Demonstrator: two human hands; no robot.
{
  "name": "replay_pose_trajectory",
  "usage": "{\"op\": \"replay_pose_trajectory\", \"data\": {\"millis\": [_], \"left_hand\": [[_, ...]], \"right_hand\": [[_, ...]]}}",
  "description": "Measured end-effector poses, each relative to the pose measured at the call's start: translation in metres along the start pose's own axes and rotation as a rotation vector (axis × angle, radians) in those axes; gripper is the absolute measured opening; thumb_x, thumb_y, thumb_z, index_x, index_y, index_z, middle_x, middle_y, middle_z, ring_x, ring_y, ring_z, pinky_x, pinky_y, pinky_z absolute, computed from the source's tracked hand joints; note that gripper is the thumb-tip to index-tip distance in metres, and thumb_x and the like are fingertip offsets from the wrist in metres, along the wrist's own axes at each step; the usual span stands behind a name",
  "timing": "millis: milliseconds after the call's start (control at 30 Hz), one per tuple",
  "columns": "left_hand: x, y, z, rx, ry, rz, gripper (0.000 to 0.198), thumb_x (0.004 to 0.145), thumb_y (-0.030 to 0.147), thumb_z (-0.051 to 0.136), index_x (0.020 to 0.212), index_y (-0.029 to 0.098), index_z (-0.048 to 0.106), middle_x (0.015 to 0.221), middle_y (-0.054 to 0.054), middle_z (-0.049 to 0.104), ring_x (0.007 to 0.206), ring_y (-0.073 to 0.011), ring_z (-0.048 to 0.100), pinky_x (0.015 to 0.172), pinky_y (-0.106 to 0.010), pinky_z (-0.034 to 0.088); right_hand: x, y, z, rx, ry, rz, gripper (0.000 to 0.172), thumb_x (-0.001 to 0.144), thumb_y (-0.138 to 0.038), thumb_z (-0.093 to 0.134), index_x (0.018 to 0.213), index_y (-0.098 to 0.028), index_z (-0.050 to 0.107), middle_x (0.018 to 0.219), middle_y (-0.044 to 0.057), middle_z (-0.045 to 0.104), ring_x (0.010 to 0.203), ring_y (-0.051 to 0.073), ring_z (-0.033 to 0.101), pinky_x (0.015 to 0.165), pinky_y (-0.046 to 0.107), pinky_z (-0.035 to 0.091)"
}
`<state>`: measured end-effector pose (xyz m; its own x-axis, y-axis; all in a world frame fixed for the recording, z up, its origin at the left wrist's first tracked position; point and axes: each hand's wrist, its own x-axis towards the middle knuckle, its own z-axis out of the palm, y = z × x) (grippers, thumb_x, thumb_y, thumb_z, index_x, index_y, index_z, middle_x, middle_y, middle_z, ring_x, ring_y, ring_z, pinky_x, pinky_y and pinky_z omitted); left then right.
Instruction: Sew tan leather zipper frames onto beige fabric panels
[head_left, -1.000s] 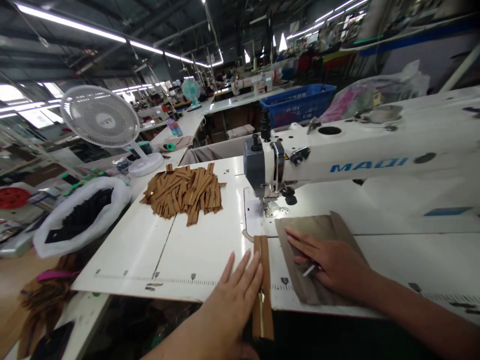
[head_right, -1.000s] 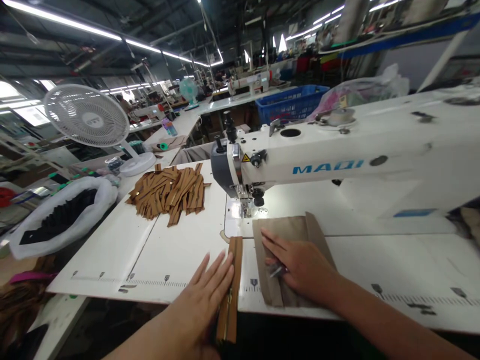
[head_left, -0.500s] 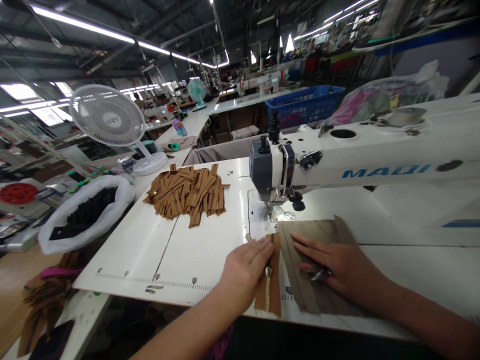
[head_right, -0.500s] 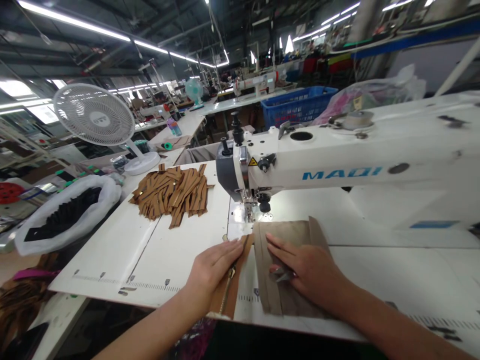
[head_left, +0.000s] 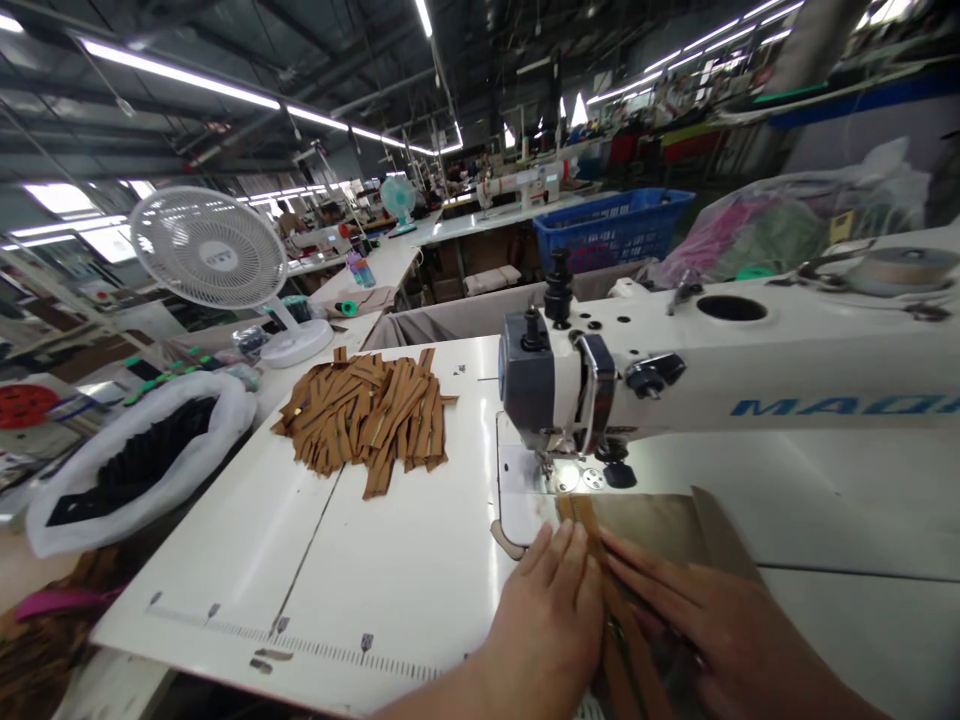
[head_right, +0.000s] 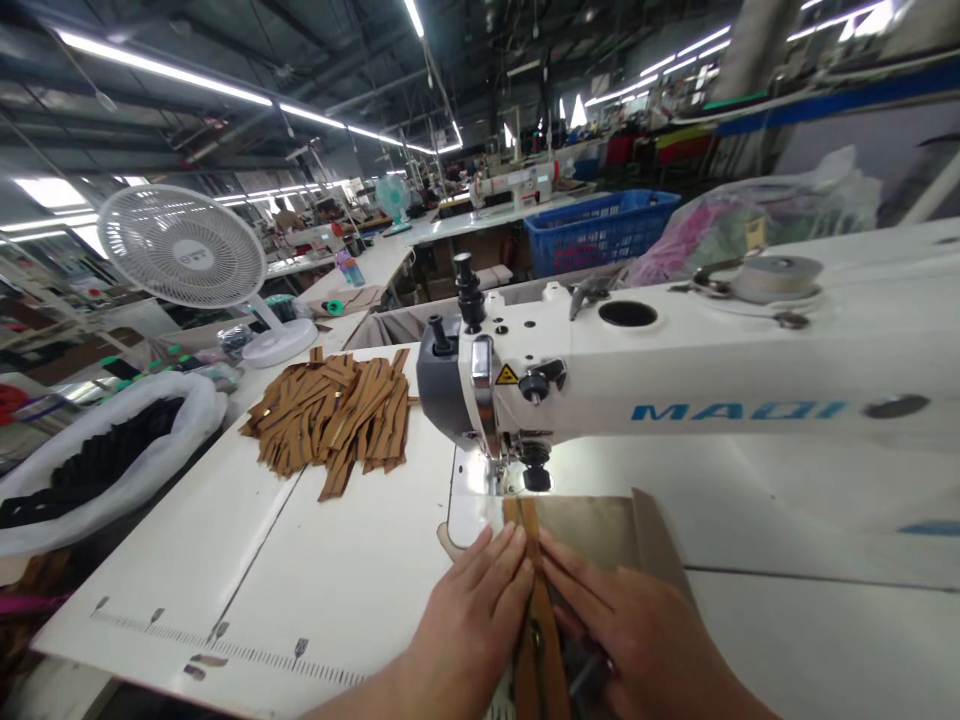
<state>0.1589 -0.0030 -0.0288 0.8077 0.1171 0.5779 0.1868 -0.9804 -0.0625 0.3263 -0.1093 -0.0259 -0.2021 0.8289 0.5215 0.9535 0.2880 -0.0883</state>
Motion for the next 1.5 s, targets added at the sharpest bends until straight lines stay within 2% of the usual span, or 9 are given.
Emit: {"op": "replay_pose_trajectory", "data": {"millis": [200, 333, 467, 600, 733, 833, 967, 1233, 1500], "left_hand": [[0.003, -0.002, 0.008, -0.003, 0.101, -0.042, 0.033, 0.096, 0.011, 0.033, 0.094, 0.01, 0.066, 0.111, -0.01, 0.069, 0.105, -0.0194, 0.064, 0.097, -0.033, 0.051], [-0.001, -0.001, 0.013, 0.008, 0.066, -0.053, 0.034, 0.097, 0.013, 0.031, 0.098, 0.011, 0.066, 0.115, -0.009, 0.067, 0.11, -0.0201, 0.062, 0.099, -0.033, 0.05], [-0.003, -0.003, 0.0, -0.022, -0.165, -0.03, 0.032, 0.096, 0.014, 0.034, 0.118, 0.008, 0.057, 0.13, -0.012, 0.057, 0.124, -0.0223, 0.05, 0.106, -0.037, 0.043], [0.001, -0.01, -0.027, -0.257, -0.419, -0.021, 0.051, 0.091, 0.019, 0.04, 0.138, 0.001, 0.034, 0.147, -0.017, 0.035, 0.14, -0.0239, 0.023, 0.115, -0.042, 0.029], [0.008, -0.014, -0.044, -0.4, -0.527, -0.058, 0.054, 0.093, 0.027, 0.038, 0.139, -0.001, 0.033, 0.149, -0.02, 0.029, 0.142, -0.0252, 0.015, 0.117, -0.047, 0.018], [0.009, -0.016, -0.046, -0.422, -0.575, -0.048, 0.061, 0.093, 0.037, 0.043, 0.141, 0.002, 0.029, 0.151, -0.02, 0.023, 0.143, -0.0239, 0.011, 0.117, -0.047, 0.012], [0.006, -0.019, -0.044, -0.436, -0.584, -0.044, 0.075, 0.087, 0.048, 0.055, 0.143, 0.006, 0.027, 0.152, -0.019, 0.018, 0.143, -0.0248, 0.01, 0.116, -0.047, 0.013], [0.0, -0.01, -0.028, -0.384, -0.483, -0.119, 0.078, 0.085, 0.059, 0.053, 0.139, 0.007, 0.034, 0.15, -0.018, 0.027, 0.141, -0.0255, 0.019, 0.114, -0.049, 0.019], [0.002, -0.006, -0.027, -0.358, -0.473, -0.131, 0.081, 0.084, 0.064, 0.051, 0.139, 0.007, 0.034, 0.149, -0.019, 0.03, 0.14, -0.027, 0.023, 0.114, -0.051, 0.02]], "right_hand": [[0.0, 0.003, 0.003, -0.026, -0.011, -0.033, 0.073, 0.084, -0.008, 0.029, 0.15, -0.013, -0.003, 0.124, 0.011, 0.055, 0.083, 0.02, 0.068, 0.06, 0.028, 0.06], [-0.002, 0.003, 0.005, -0.034, 0.007, -0.029, 0.075, 0.083, -0.009, 0.031, 0.15, -0.012, -0.002, 0.122, 0.01, 0.056, 0.078, 0.021, 0.069, 0.057, 0.029, 0.06], [-0.001, 0.0, -0.001, -0.026, 0.017, -0.049, 0.081, 0.077, -0.005, 0.032, 0.15, -0.014, 0.0, 0.124, 0.009, 0.056, 0.076, 0.021, 0.068, 0.052, 0.029, 0.058], [0.0, 0.0, -0.009, 0.028, -0.044, -0.045, 0.08, 0.076, -0.006, 0.033, 0.151, -0.017, 0.006, 0.132, 0.009, 0.05, 0.064, 0.018, 0.066, 0.046, 0.03, 0.053], [-0.004, 0.002, -0.01, 0.12, -0.1, 0.026, 0.058, 0.087, -0.012, 0.036, 0.145, -0.019, 0.031, 0.137, 0.008, 0.047, 0.082, 0.017, 0.066, 0.062, 0.029, 0.055], [-0.008, 0.001, -0.009, 0.088, -0.128, 0.037, 0.048, 0.095, -0.032, 0.04, 0.139, -0.012, 0.039, 0.138, 0.013, 0.045, 0.09, 0.022, 0.064, 0.067, 0.033, 0.054], [-0.012, 0.0, -0.006, 0.041, -0.172, 0.054, 0.051, 0.096, -0.045, 0.04, 0.139, -0.016, 0.041, 0.141, 0.011, 0.042, 0.094, 0.025, 0.063, 0.067, 0.037, 0.053], [-0.014, 0.001, -0.004, 0.053, -0.212, 0.085, 0.048, 0.097, -0.04, 0.036, 0.141, -0.022, 0.038, 0.142, 0.01, 0.04, 0.09, 0.025, 0.064, 0.066, 0.038, 0.051], [-0.015, 0.0, -0.005, 0.045, -0.2, 0.088, 0.048, 0.095, -0.042, 0.04, 0.135, -0.017, 0.047, 0.143, 0.013, 0.038, 0.086, 0.027, 0.064, 0.065, 0.041, 0.052]]}}
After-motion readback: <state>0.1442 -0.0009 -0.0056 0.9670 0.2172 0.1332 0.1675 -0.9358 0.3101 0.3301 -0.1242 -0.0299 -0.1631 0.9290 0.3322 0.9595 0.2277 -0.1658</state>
